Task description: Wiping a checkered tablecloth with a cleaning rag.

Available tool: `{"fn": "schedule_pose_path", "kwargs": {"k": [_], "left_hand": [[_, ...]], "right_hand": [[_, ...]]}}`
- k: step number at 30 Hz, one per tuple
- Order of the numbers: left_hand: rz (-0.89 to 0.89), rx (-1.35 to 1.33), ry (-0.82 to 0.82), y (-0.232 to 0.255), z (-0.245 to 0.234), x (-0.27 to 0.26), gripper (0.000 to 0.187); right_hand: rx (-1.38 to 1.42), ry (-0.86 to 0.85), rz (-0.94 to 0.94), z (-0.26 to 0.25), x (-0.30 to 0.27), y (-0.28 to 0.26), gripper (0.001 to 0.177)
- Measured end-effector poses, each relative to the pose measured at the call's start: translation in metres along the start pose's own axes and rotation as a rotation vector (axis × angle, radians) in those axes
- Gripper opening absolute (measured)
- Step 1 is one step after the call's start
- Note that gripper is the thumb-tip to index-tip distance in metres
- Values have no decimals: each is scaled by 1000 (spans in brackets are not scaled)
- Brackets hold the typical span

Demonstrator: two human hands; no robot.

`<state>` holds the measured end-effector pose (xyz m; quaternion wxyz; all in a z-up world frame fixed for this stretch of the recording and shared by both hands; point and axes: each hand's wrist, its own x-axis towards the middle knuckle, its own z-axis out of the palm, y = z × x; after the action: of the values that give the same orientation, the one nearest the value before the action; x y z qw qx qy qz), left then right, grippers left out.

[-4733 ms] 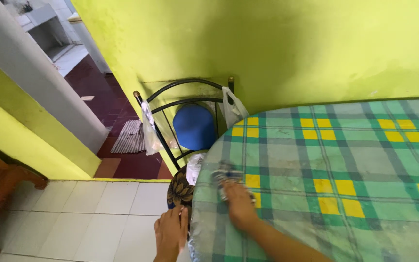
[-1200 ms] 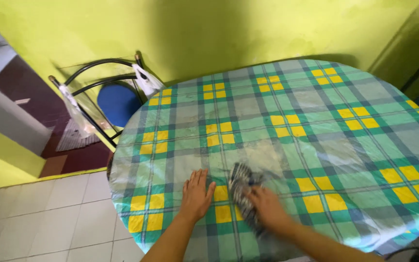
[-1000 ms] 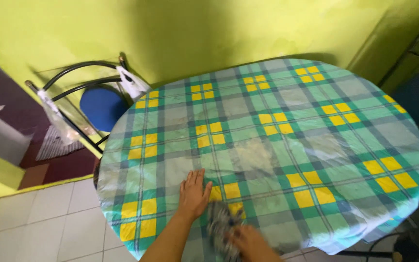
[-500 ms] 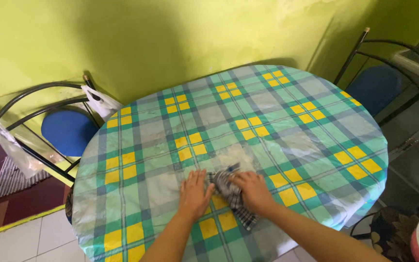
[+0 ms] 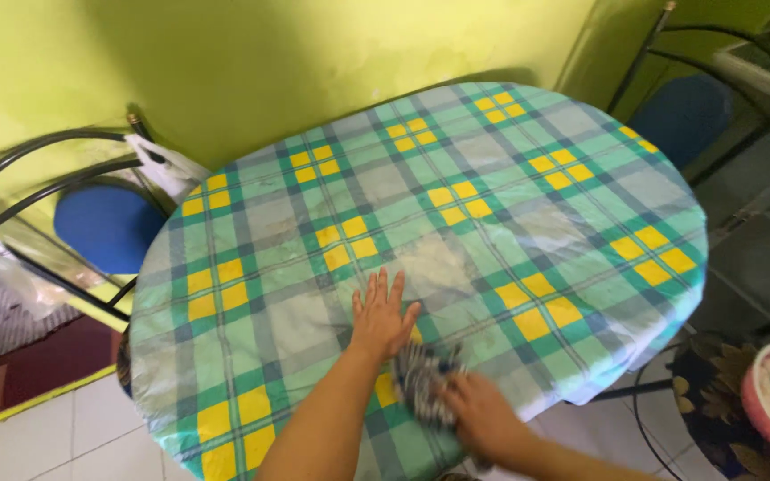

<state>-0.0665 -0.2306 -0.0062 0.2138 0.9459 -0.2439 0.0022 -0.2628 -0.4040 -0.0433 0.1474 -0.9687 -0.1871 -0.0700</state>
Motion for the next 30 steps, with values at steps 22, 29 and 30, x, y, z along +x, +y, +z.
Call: {"fn": "schedule_pose_path", "kwargs": {"k": [22,29,30], "left_hand": [[-1,-72,78,68,17,33,71],[-68,-55,31,98,43,53,68],[-68,-56,26,104,48,56,68]], "right_hand": [[-123,17,476,-110,32,252,72],[-9,97,114,-2,-57,264,65],[-7,94,116,24,-62,257,65]]}}
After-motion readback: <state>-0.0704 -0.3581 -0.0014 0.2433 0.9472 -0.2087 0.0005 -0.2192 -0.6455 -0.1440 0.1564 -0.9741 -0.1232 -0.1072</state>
